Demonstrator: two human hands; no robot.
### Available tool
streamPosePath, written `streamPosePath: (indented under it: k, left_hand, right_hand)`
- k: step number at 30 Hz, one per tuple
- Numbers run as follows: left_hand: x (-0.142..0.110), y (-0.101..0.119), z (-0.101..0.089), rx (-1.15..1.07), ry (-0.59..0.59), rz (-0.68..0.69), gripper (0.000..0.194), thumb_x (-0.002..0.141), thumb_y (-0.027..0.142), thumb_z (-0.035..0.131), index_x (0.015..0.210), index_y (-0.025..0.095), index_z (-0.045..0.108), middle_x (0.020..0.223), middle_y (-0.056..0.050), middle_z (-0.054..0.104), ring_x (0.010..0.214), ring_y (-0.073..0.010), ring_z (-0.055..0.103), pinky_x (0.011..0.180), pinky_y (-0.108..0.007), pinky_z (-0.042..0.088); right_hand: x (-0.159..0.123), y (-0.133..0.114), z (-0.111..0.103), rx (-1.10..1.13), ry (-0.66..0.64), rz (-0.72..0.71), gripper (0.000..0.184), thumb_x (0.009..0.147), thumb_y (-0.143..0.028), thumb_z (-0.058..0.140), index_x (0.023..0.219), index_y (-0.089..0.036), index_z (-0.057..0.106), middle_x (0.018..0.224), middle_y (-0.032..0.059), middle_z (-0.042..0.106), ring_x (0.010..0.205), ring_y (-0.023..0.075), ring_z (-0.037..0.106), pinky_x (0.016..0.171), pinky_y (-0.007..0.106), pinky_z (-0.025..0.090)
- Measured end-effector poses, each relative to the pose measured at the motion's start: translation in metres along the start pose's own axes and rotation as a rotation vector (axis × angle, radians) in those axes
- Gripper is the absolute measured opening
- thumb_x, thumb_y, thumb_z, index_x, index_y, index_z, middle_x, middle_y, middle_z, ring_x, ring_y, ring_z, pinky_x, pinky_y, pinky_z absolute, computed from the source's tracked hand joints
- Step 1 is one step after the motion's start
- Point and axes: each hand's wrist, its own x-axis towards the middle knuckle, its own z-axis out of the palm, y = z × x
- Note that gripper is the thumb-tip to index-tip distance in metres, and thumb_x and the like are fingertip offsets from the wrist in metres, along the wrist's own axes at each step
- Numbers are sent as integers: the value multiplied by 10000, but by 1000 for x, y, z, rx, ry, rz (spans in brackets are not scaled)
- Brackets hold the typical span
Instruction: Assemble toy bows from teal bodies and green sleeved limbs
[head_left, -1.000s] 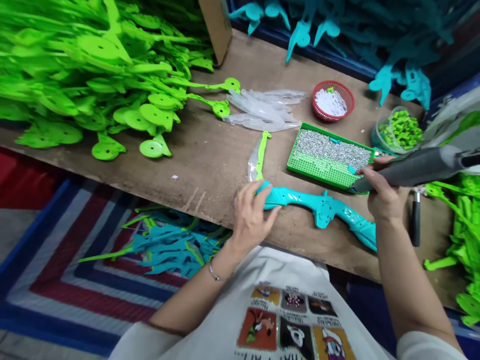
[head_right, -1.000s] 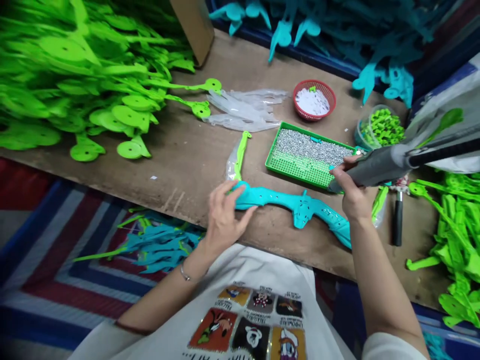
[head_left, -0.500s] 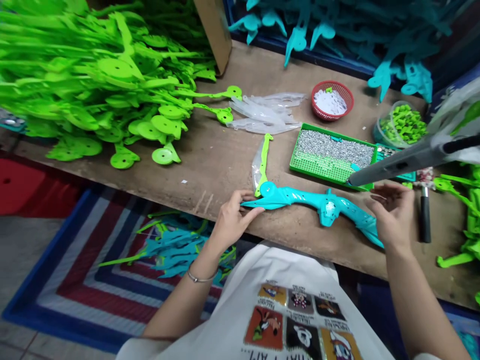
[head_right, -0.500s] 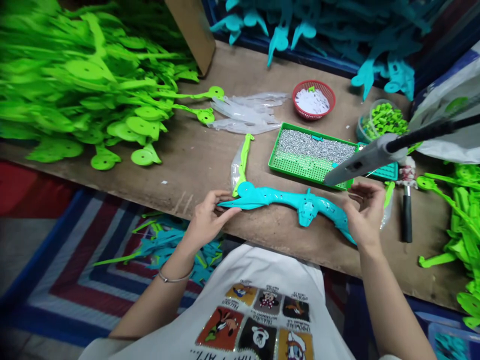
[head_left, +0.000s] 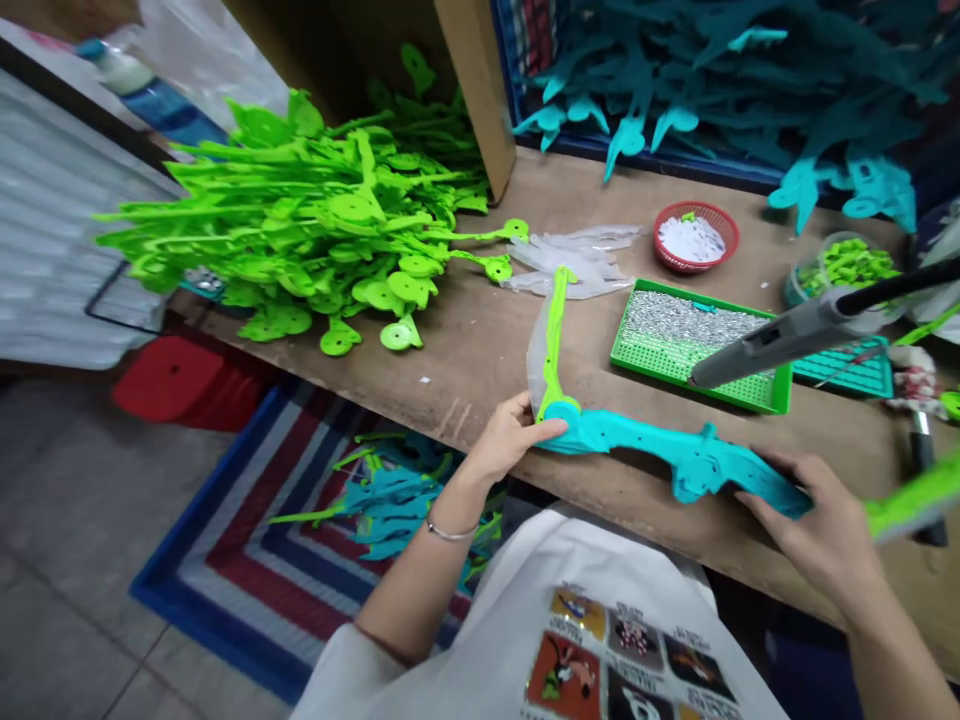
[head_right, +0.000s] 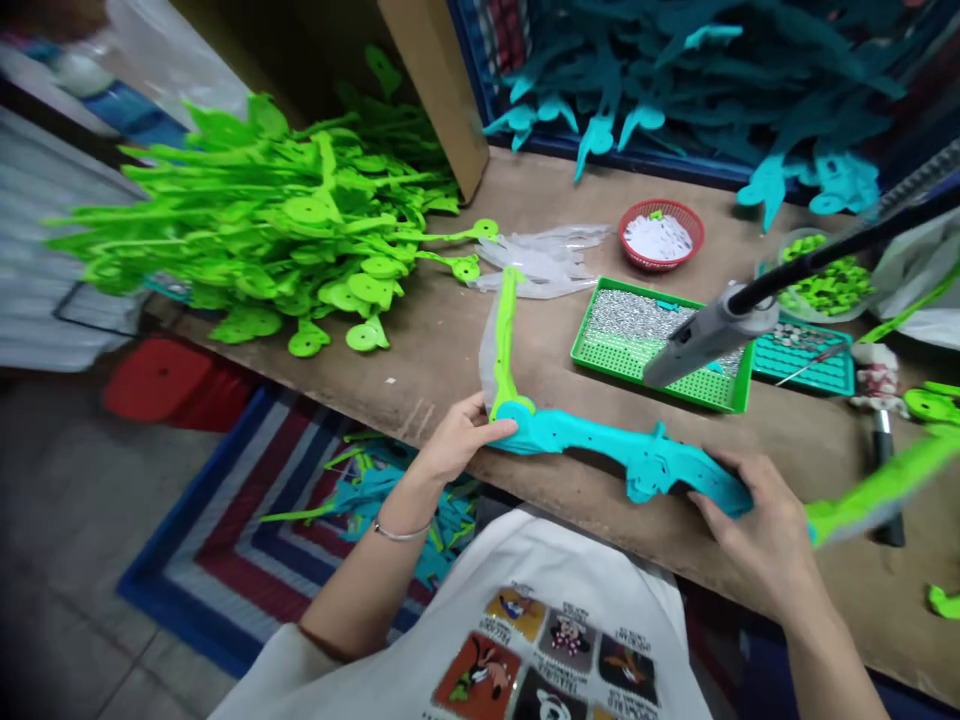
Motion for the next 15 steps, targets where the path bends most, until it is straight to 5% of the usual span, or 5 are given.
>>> streamPosePath:
  k: [6,15]
  left_hand:
    - [-18,-11,-21,-54,13,38,559,614,371,952,1072,142,728,1038,-76,788,953,-246,739,908,-391,589]
    - [-24,-1,-34,313,-26,162,553,619,469,942,1064,182,782,1066,-102,794,1009,-324,753,958,-488,604]
  right_hand:
    - [-30,-33,-7,-62,136,-58,442,905,-410,661,1333,-301,651,1130,78,665,985,282,676,888,440,524]
    - [-40,-51,-6,-19,235,-128,612,829,-260,746,1400,-405,580,1158,72,646,993,299,667,860,484,562]
